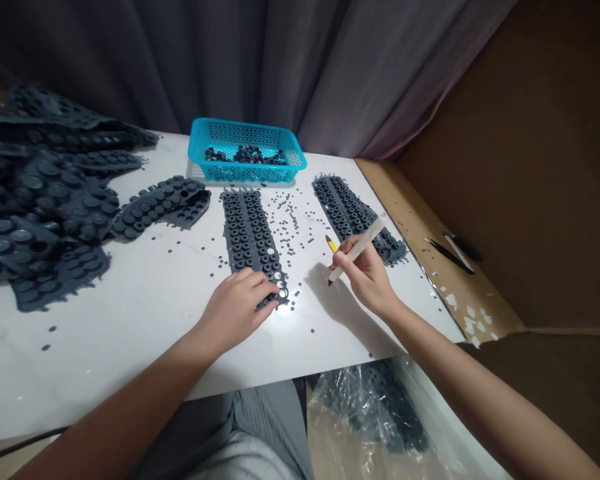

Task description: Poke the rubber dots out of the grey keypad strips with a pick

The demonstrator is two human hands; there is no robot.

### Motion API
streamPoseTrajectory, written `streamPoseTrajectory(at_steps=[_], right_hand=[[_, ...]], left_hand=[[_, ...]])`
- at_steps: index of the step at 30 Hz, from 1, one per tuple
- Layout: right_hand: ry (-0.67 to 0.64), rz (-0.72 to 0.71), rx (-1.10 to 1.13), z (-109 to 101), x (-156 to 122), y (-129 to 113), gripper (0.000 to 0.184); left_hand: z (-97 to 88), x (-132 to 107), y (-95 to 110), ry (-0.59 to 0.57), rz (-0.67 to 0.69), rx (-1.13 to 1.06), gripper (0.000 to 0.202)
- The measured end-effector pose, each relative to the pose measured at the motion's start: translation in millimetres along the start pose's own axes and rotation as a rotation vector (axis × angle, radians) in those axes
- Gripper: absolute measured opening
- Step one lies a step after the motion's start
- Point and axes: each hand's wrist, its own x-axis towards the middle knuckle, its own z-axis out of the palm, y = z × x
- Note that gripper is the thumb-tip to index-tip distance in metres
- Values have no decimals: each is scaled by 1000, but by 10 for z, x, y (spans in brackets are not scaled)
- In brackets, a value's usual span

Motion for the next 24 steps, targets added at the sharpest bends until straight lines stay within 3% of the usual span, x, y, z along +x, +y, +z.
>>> streamPoseTrajectory(at_steps=[3,7,10,12,13,16,18,21,24], right_hand=[[141,151,148,136,-131,40,11],[273,-5,38,189,-312,66,12],[110,-102,-173,116,-399,-50,12],[-75,5,-272,87,-408,-197,5],[-104,84,-276,97,-399,-277,5],[-2,321,-110,252,-344,-466,16],[-15,403,27,422,-321,-499,16],[27,399,75,643,-343,-420,8],[110,362,76,738,-387,-305,13]], left_hand=[[1,-6,-11,17,-6,-12,12],[1,-1,-12,12,-15,-14,11],[3,3,-6,11,-22,-2,12],[6,1,-3,12,-25,8,13],[8,-1,-2,14,-24,12,13],[18,-3,1,35,-16,26,12],[26,2,6,54,-14,31,13],[31,13,14,59,-23,22,12],[23,20,20,35,-30,6,12]])
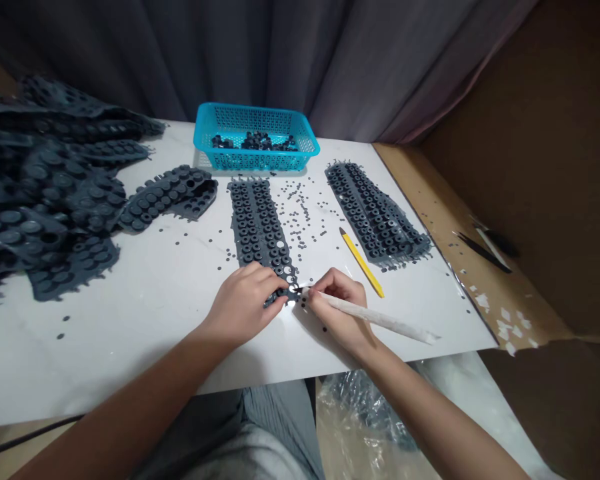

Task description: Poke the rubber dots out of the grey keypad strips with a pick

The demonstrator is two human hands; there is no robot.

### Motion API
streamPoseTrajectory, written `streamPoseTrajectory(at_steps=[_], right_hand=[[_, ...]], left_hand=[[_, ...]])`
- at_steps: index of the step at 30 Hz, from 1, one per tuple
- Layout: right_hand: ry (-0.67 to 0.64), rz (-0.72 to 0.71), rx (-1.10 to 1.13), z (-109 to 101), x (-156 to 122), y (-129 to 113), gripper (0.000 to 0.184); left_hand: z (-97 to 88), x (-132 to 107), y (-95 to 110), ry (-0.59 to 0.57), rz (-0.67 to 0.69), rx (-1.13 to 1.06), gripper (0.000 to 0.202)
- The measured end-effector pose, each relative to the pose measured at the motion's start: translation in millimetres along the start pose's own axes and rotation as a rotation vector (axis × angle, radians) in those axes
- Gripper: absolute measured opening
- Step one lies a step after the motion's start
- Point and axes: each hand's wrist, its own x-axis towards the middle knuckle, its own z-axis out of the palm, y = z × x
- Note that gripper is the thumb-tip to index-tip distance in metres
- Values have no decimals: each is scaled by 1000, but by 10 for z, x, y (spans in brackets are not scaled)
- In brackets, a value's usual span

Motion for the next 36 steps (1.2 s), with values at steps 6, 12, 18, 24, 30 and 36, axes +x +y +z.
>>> streamPoseTrajectory(at_steps=[6,12,18,24,30,36], right_hand=[[-34,-16,16,-6,9,35,12],[-45,-32,-13,-4,-12,68,12],[-24,-81,-44,15,-21,91,12],[-14,-103,-75,20,-29,81,12],[-3,-114,-113,34,-34,53,13],[-18,-102,-124,27,-34,15,12]], left_hand=[[-13,6,-1,-15,-10,2,11],[-14,9,8,-20,-9,17,11],[-16,3,12,-19,-4,16,11],[-23,9,12,-40,-16,19,11],[-26,26,20,-31,7,49,14],[-26,32,24,-30,23,62,19]])
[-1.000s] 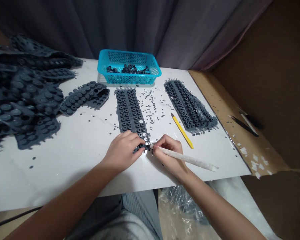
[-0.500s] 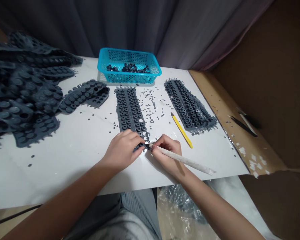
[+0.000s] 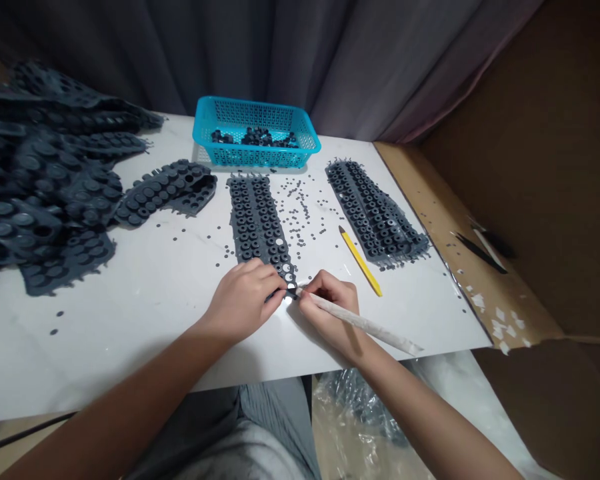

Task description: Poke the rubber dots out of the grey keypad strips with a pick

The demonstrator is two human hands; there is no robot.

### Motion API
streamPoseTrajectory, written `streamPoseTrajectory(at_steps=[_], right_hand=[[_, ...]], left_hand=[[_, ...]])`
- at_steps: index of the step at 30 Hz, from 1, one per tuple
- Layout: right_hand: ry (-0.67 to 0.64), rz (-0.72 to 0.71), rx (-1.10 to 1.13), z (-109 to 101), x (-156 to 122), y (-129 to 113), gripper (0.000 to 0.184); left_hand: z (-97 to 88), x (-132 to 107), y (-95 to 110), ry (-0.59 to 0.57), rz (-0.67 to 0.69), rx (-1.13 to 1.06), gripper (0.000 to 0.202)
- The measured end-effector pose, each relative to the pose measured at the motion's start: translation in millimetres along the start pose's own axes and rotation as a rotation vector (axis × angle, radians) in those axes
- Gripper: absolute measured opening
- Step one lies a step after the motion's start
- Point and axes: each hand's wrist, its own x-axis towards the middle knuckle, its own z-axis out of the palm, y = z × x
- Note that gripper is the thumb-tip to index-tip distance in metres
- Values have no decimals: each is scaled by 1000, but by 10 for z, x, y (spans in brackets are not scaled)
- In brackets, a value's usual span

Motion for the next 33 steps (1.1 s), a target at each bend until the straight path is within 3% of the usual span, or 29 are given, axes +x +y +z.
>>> streamPoseTrajectory(at_steps=[27,30,33], right_hand=[[-10,19,-62,21,18,-34,12],[-16,7,-73,23,12,-20,12],[-9,3,-71,23,8,-9,13]], left_hand=[[0,-37,-12,2,-68,-11,16],[-32,-55,-15,17,-61,-59,15],[-51,-94,-18,46,-158,-188,13]])
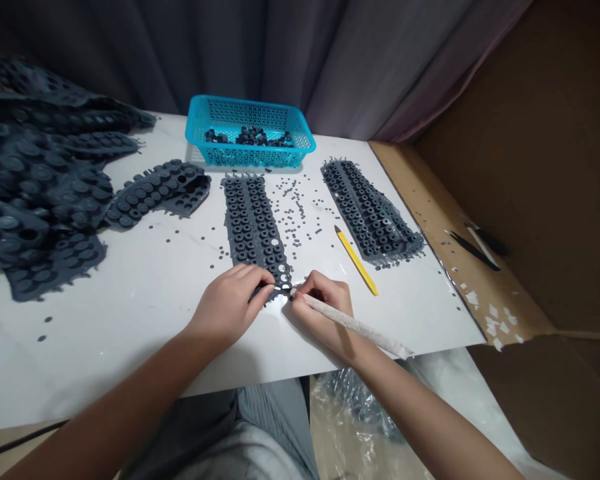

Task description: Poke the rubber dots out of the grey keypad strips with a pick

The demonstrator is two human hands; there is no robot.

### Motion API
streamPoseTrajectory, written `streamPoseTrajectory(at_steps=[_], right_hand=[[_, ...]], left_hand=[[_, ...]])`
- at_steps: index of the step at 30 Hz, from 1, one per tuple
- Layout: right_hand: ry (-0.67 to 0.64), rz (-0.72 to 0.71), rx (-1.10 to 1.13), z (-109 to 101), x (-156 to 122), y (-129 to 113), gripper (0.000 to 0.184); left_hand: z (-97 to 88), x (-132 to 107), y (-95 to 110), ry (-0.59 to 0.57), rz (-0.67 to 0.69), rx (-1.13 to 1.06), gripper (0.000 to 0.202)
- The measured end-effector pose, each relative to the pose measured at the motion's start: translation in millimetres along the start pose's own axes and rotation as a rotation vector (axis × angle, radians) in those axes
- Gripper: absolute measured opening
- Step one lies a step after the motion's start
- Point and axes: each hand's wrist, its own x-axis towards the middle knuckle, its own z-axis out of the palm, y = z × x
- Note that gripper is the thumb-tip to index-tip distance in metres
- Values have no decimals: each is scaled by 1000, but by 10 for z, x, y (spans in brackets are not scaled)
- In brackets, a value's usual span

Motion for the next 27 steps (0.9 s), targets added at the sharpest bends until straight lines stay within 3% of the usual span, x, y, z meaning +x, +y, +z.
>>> streamPoseTrajectory(at_steps=[7,11,13,18,27], right_hand=[[0,-6,24,9,-16,14,14],[-8,46,155,-31,-22,9,10],[2,59,251,-87,5,-4,4],[94,-26,253,-238,194,-61,8],[136,-184,241,-159,524,-304,14]], left_hand=[[-61,-23,-50,148,-403,-399,18],[-122,-2,-86,170,-600,-813,29],[-164,2,-82,126,-662,-1034,33],[-264,-8,-12,37,-718,-1394,36],[-321,14,72,18,-751,-1553,42]])
